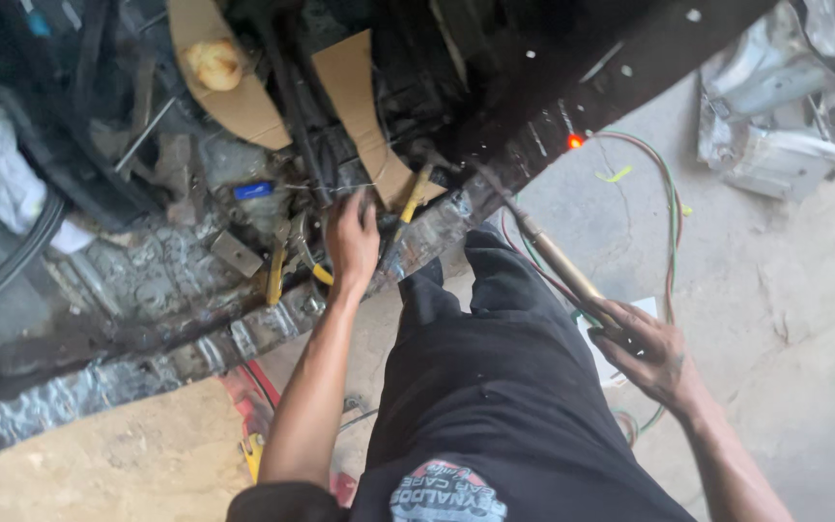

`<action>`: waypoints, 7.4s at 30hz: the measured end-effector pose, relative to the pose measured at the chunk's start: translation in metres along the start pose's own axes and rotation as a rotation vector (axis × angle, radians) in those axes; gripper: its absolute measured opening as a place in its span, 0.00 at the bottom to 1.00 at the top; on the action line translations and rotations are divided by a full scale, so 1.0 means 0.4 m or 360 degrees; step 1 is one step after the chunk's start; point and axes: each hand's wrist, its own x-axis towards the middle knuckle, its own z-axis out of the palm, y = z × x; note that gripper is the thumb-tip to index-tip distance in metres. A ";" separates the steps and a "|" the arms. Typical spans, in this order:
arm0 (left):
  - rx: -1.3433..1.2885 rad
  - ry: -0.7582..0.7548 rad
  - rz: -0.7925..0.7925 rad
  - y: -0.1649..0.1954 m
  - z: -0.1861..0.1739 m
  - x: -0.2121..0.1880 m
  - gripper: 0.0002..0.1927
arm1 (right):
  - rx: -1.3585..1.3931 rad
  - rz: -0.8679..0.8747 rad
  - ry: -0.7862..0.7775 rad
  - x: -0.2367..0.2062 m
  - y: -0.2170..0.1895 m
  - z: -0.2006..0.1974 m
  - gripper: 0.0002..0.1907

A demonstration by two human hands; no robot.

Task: The person uses an oxy-fuel torch with filler rod to weld a car body panel mounted on a frame rack, producing a glowing weld bead. They then set the torch down and hammer the welded area with a hammer and dolly to dress the weld, working around the vehicle.

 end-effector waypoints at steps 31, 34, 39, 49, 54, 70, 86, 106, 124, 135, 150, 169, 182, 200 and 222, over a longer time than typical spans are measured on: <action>0.0604 -0.1131 -0.0248 0.381 0.837 -0.486 0.21 | -0.0326 0.0663 -0.0365 0.520 1.617 -0.460 0.33; 0.0660 -0.1289 -0.0229 0.357 1.004 -0.447 0.25 | -0.0635 0.0646 -0.0622 0.723 1.704 -0.257 0.31; 0.1100 -0.1581 -0.0314 0.235 1.216 -0.358 0.35 | -0.0500 0.0521 -0.0802 1.015 1.834 0.046 0.29; 0.1321 -0.1570 -0.0517 0.049 1.260 -0.333 0.38 | -0.0623 0.0327 -0.0660 1.332 1.983 0.429 0.21; 0.1280 -0.1550 -0.0484 0.089 1.238 -0.338 0.37 | -0.0878 0.0160 -0.0261 1.302 1.939 0.436 0.18; 0.0617 -0.1140 -0.0560 0.376 0.960 -0.575 0.28 | 0.0430 0.0237 -0.0379 0.362 1.371 0.111 0.30; 0.1085 0.0064 -0.0105 0.233 0.381 -0.311 0.25 | 0.0726 0.0132 -0.0567 0.189 0.725 0.109 0.21; -0.0243 -0.0072 -0.0300 -0.097 -0.024 -0.270 0.25 | 0.1206 0.0200 -0.0505 0.383 -0.081 0.411 0.19; 0.0536 0.0174 -0.0721 -0.360 -0.145 -0.014 0.39 | 0.0702 0.0842 0.0263 -0.032 0.202 0.130 0.19; -0.1923 -0.0469 -0.1071 0.086 0.055 -0.062 0.22 | 0.1746 0.0966 0.0626 0.038 0.360 0.076 0.25; -0.1287 -0.0525 -0.0739 0.748 0.727 -0.069 0.29 | 0.1449 0.0422 -0.0112 0.296 0.619 -0.221 0.29; -0.1201 -0.0434 -0.1016 0.765 0.734 -0.055 0.23 | 0.1584 0.0785 -0.0236 0.355 0.627 -0.203 0.31; -0.1346 -0.0331 -0.0742 0.791 0.704 -0.067 0.19 | 0.1460 0.0462 -0.0229 0.350 0.556 -0.316 0.29; -0.1368 -0.0357 -0.0732 0.876 0.665 -0.059 0.22 | 0.1384 0.0165 -0.0049 0.324 0.528 -0.335 0.28; -0.1286 -0.0348 -0.0835 0.708 0.782 -0.103 0.24 | 0.1729 0.0492 -0.0208 0.414 0.697 -0.163 0.28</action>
